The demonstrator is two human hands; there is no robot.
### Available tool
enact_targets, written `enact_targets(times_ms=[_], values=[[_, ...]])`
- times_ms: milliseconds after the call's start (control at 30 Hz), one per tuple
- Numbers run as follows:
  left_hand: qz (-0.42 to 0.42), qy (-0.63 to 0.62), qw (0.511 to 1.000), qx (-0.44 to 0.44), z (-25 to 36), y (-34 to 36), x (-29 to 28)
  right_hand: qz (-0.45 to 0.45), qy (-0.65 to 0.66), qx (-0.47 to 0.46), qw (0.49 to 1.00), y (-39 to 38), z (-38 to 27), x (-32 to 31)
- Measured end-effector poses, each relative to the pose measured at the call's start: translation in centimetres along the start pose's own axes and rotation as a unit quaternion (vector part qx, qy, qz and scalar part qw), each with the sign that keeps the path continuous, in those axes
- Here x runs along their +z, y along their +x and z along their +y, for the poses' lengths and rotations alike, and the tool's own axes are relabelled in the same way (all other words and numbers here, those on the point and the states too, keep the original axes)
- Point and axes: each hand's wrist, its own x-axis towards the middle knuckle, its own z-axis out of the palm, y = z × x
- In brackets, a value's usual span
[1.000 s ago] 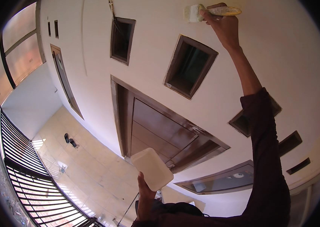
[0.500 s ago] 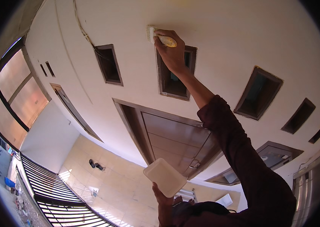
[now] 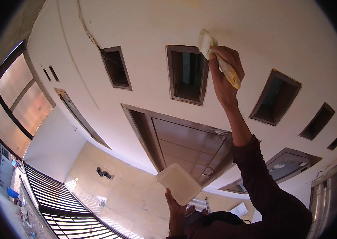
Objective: The person paints a ceiling using a brush and a small container of paint. They repeatedly dip the brush into the container and apply paint in long strokes across the ceiling surface.
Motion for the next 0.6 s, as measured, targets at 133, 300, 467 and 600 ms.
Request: enact_targets(times_ms=[133,300,467,600], values=[[0.004,0.051,0.999,0.002,0.5,-0.4,0.8,-0.072,0.081,0.048,0.993,-0.7,0.7,6.2],[0.018,0.015,1.000,0.001,0.6,-1.1,0.7,-0.087,0.130,0.084,0.984,0.6,3.4,8.4],[0.019,-0.015,1.000,0.012,0.4,-1.1,-0.4,-0.082,-0.025,0.056,0.995,1.1,2.9,5.5],[0.004,0.001,1.000,0.012,0.5,-0.7,-0.4,-0.050,0.008,0.020,0.999,0.4,2.2,4.9]])
